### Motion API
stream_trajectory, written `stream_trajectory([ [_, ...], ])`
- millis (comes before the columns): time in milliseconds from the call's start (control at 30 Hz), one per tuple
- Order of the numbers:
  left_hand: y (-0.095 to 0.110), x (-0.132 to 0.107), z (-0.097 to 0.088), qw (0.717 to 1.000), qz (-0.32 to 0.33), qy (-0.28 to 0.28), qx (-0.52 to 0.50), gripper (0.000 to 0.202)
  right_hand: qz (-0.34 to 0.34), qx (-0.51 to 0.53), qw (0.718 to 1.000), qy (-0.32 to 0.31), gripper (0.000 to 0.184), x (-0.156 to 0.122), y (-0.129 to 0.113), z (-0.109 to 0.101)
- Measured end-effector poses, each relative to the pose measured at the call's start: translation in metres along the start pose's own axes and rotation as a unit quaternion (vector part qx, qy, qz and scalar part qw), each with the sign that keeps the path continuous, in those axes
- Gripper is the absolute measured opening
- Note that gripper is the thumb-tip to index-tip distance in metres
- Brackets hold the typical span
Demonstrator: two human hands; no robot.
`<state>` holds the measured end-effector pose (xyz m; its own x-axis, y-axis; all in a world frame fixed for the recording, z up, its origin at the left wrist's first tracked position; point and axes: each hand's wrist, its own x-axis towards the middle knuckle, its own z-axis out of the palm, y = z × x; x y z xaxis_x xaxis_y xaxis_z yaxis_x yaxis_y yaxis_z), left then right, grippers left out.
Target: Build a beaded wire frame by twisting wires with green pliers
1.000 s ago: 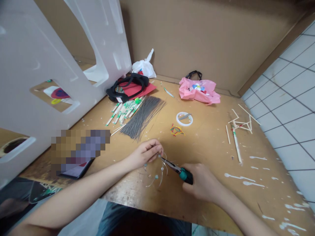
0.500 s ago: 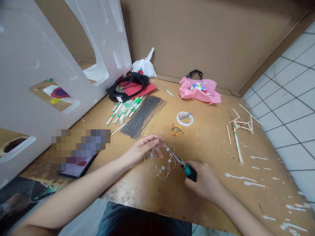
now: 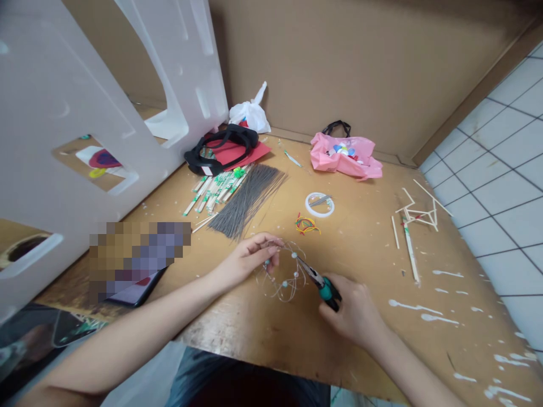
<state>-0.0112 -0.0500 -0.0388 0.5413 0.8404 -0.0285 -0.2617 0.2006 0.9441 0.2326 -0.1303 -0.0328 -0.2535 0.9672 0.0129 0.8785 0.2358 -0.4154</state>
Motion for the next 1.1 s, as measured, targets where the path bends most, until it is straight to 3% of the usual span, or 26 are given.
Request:
stream_trajectory([
  [467,-0.002,0.0,0.0,1.0,-0.004,-0.002,-0.018,0.03,-0.013,-0.056,0.997,0.042,0.02,0.0,0.002,0.006],
  [733,-0.006,0.0,0.002,1.0,-0.006,-0.027,-0.011,0.032,-0.091,-0.167,0.969,0.158,0.029,-0.005,0.003,-0.002],
  [900,-0.01,-0.001,0.006,1.0,0.004,-0.001,-0.002,0.029,-0.062,-0.177,0.972,0.138,0.035,-0.005,0.003,-0.008],
  [1100,-0.008,0.0,0.005,0.999,0.007,0.033,0.017,0.024,-0.019,-0.169,0.984,0.052,0.041,-0.002,0.005,-0.013],
])
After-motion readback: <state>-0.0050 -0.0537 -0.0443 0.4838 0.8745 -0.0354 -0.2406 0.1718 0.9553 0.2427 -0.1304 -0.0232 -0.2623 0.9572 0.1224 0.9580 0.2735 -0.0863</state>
